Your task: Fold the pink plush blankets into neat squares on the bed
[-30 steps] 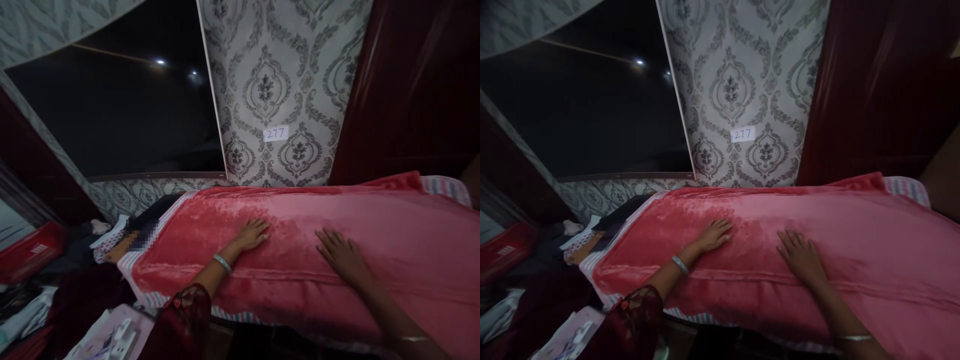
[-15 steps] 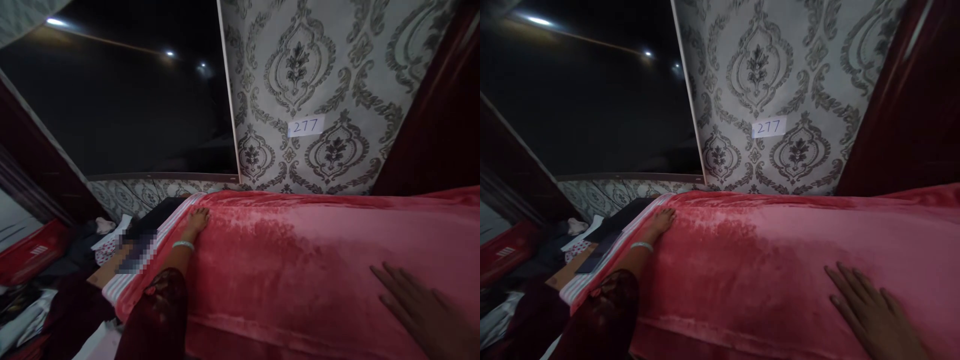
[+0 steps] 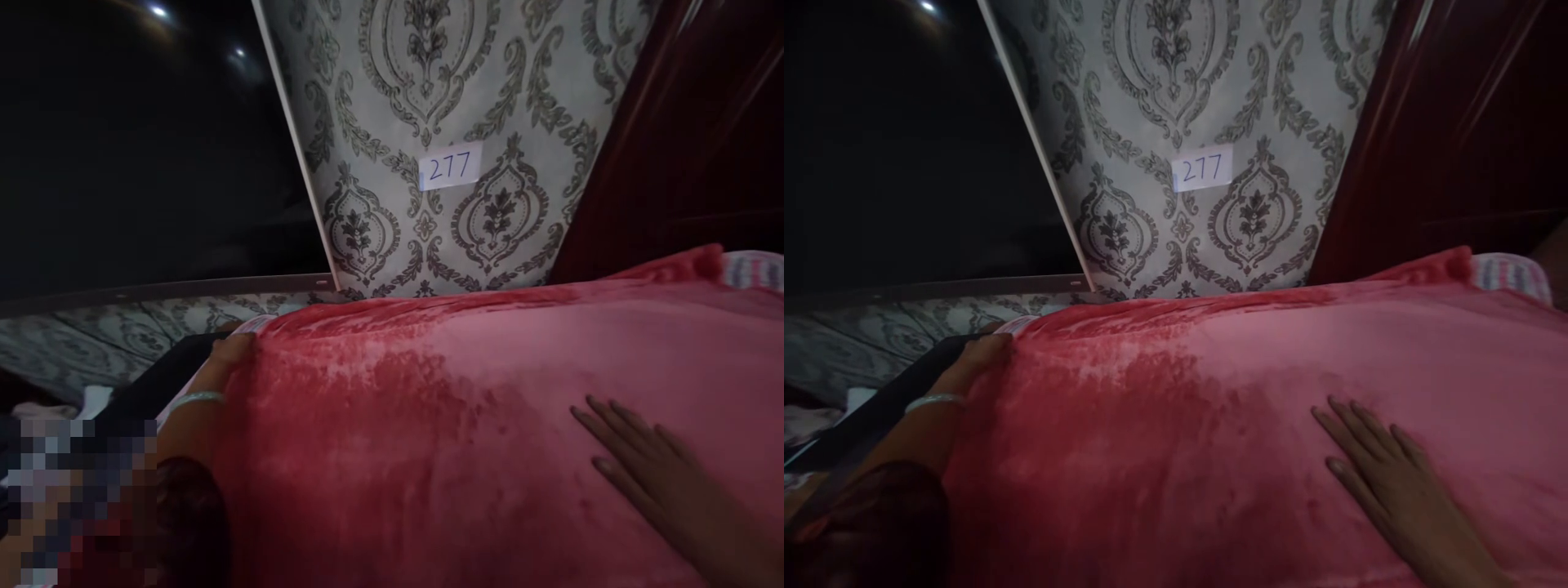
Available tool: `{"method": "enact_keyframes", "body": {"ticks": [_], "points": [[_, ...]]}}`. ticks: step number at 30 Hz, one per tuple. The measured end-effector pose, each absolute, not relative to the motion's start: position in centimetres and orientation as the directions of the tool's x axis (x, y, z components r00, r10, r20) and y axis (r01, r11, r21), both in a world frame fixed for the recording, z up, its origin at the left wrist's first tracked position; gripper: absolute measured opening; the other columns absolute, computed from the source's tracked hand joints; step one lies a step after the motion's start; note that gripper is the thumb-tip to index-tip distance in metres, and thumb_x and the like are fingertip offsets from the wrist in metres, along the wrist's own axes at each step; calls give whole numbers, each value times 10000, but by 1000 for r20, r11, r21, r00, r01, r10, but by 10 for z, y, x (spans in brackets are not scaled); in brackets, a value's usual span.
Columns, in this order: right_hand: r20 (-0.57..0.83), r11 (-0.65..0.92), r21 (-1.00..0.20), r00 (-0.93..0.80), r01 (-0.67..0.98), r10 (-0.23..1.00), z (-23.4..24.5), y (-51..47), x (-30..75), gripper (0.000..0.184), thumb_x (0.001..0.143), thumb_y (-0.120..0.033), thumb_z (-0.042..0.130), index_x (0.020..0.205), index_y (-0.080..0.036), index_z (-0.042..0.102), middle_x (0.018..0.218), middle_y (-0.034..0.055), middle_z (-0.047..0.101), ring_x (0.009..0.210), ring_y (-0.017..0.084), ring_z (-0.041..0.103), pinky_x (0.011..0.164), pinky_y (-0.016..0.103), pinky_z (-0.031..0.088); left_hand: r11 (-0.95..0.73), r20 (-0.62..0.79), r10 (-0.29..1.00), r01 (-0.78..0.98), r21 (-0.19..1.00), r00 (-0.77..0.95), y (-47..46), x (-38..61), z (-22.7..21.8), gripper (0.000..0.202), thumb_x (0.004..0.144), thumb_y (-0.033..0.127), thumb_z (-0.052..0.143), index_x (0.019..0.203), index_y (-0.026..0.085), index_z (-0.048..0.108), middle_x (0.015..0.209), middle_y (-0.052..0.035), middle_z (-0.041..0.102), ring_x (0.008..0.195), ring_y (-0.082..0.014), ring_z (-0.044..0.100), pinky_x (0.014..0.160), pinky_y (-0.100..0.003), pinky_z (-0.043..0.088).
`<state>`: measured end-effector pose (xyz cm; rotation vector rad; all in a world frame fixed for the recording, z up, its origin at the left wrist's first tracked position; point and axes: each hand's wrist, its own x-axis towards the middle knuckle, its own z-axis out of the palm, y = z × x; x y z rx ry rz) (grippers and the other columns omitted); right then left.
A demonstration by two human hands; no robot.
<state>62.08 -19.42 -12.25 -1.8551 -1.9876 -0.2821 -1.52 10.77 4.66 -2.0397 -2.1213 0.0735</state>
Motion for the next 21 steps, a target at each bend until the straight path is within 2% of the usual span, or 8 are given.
{"method": "enact_keyframes", "body": {"ticks": [4,7,12,14,16,18,21], "points": [[388,64,-134,-7,989,922,-117,-195,620,657,953,-581,311,1583,-393,333,1582,2,423,1451,338,391,1173,612,330,129,37,992,954,-272,-123,104,-12,45,385,943,282,415,1227,159,645,1234,-162,686,1172,-320,595,998,-510,463],[356,73,-111,-29,991,934,-113,-196,621,652,971,-580,287,1597,-396,285,1598,-9,394,1466,324,370,1164,639,334,166,1,985,937,-308,-175,101,-6,36,393,959,307,398,1210,150,657,1258,-172,676,1183,-325,591,986,-498,467],[377,100,-95,-57,990,924,-111,-197,619,670,981,-543,292,1617,-451,103,1617,-33,348,1467,309,367,1150,641,356,234,181,967,901,-365,-178,97,19,37,470,951,170,286,1267,74,620,1372,-189,593,1307,-361,479,1037,-527,416],[419,100,-107,-47,989,907,-114,-196,618,673,974,-528,308,1603,-491,72,1608,-48,359,1454,307,383,1137,637,372,149,230,971,924,-351,-69,92,39,36,496,955,170,267,1311,83,600,1402,-193,572,1325,-329,472,1075,-496,394],[447,97,-129,-30,987,894,-116,-195,617,671,963,-528,317,1588,-523,73,1590,-68,385,1446,308,391,1132,631,378,-73,199,971,958,-276,132,85,63,27,508,983,275,293,1393,133,558,1462,-165,540,1369,-294,451,1141,-470,345],[428,83,-151,-11,985,904,-117,-194,617,665,957,-534,320,1588,-516,111,1585,-71,395,1452,312,379,1150,616,358,-289,123,943,944,-156,309,79,83,10,556,994,400,326,1498,207,459,1572,-109,443,1464,-277,352,1210,-493,253],[353,57,-159,3,986,935,-116,-194,619,658,961,-565,304,1603,-442,222,1604,-38,374,1474,320,346,1181,601,317,-319,12,948,947,-47,320,73,102,-16,606,1004,459,307,1580,271,312,1662,-61,290,1545,-270,200,1239,-562,137]]}}
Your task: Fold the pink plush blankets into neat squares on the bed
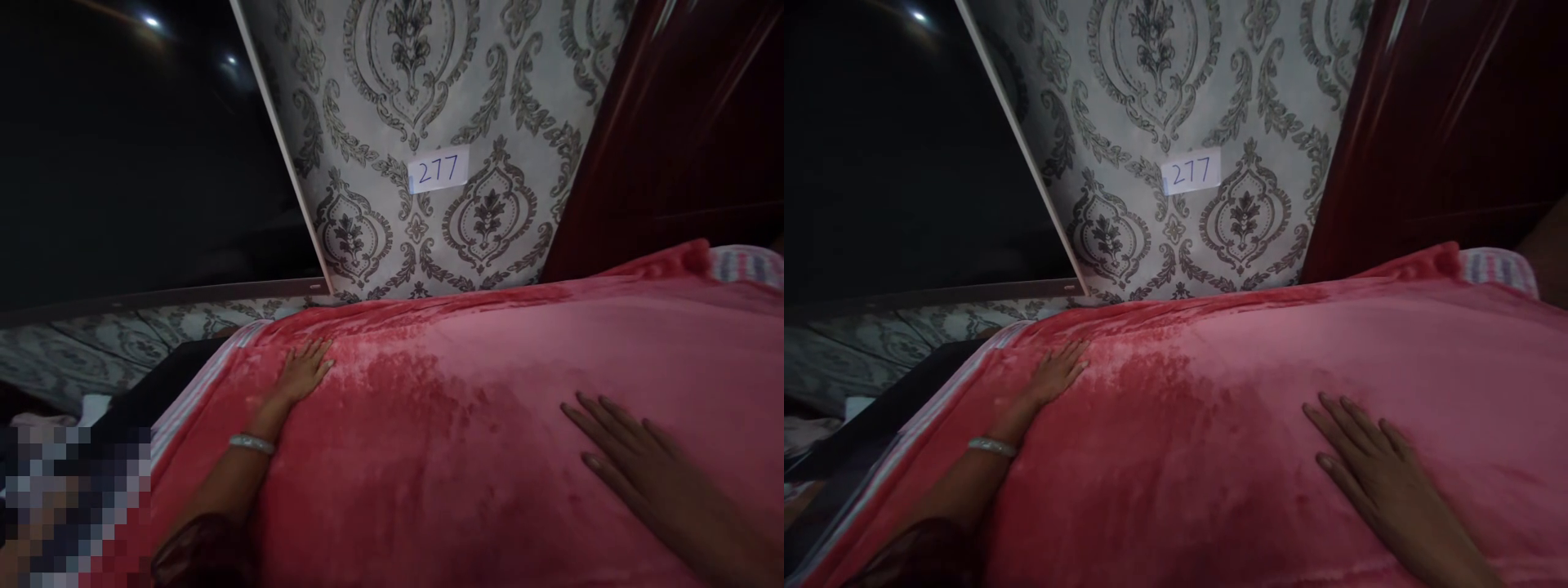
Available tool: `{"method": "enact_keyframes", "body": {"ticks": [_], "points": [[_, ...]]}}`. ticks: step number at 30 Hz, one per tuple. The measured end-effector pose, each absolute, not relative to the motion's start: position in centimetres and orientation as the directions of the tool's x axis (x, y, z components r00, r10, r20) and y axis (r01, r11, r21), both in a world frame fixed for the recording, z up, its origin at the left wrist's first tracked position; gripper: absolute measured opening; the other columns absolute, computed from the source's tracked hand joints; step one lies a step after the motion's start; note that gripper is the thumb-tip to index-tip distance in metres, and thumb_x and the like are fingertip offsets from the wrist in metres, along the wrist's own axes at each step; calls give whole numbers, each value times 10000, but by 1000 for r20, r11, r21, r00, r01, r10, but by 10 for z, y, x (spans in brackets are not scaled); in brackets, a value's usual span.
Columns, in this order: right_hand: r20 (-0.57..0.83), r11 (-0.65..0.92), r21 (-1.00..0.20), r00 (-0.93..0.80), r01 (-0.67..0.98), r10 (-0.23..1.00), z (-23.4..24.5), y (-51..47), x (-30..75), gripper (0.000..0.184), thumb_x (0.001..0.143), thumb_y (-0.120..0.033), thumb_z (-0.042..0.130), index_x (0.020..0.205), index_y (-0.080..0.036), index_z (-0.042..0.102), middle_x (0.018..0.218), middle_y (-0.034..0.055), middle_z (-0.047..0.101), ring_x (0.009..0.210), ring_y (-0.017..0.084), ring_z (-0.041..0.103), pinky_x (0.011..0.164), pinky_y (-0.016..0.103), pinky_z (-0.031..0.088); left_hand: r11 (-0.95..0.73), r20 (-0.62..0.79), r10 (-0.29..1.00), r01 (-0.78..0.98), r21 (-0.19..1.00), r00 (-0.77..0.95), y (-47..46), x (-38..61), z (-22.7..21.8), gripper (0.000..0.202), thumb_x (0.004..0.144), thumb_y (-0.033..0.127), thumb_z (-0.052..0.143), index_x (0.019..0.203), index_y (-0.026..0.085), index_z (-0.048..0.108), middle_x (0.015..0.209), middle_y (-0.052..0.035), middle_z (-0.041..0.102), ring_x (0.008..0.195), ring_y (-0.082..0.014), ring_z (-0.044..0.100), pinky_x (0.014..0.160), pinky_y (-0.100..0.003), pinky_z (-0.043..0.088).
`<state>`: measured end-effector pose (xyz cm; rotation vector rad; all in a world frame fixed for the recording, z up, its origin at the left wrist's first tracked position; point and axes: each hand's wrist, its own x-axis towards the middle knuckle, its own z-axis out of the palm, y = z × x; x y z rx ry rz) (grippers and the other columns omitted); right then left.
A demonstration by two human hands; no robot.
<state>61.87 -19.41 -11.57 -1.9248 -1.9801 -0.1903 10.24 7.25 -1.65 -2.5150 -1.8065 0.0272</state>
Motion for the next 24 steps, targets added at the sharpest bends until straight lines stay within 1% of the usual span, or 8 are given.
{"method": "enact_keyframes", "body": {"ticks": [3,6,9,12,15,18,21,24], "points": [[333,70,-142,-19,987,943,-114,-193,619,669,970,-593,251,1597,-369,306,1607,-4,379,1484,319,337,1172,617,314,-286,-37,958,958,-28,285,72,107,-25,629,1015,473,268,1602,249,248,1678,-73,230,1560,-253,152,1245,-560,110],[349,108,-129,-57,986,936,-118,-193,620,667,973,-583,238,1582,-336,355,1589,22,415,1477,310,353,1167,608,317,-267,-49,963,963,-26,266,71,103,-13,624,1010,489,292,1592,263,276,1668,-64,260,1550,-236,197,1247,-551,134],[362,97,-146,-38,984,931,-123,-190,626,653,970,-572,253,1558,-332,407,1564,39,451,1468,304,369,1161,595,329,-158,34,987,986,-47,159,65,89,2,605,1017,458,262,1581,245,306,1662,-99,267,1548,-265,204,1232,-623,93],[327,48,-168,9,985,945,-115,-177,626,655,962,-586,253,1493,-301,510,1513,70,516,1424,335,432,1123,635,358,15,112,994,998,-57,-9,55,68,5,606,1019,428,208,1576,214,316,1658,-126,272,1553,-288,178,1212,-679,38],[331,65,-145,-14,987,944,-81,-149,591,659,974,-552,256,1426,-204,587,1473,145,547,1388,368,469,1121,667,332,130,68,989,991,-17,-128,49,53,-4,624,1011,453,211,1578,211,309,1658,-108,282,1541,-286,216,1220,-641,149],[293,286,-143,-236,947,926,-33,-109,508,592,1011,-467,295,1536,-242,450,1587,125,399,1471,329,356,1167,632,277,138,53,989,990,16,-138,48,48,-13,644,1003,483,218,1582,212,305,1662,-115,263,1535,-308,230,1207,-638,201],[129,413,-226,-393,882,910,4,-69,401,638,997,-445,411,1596,-245,325,1653,120,250,1528,323,223,1205,603,204,129,76,988,991,34,-131,50,46,-16,645,998,499,227,1577,232,324,1658,-109,274,1534,-313,233,1213,-640,174],[110,491,-299,-481,818,870,17,-34,311,630,1016,-502,410,1589,-254,325,1668,97,225,1540,295,185,1224,558,168,125,85,988,991,44,-128,52,45,-17,644,992,511,241,1574,252,332,1658,-104,276,1532,-320,238,1208,-647,175]]}}
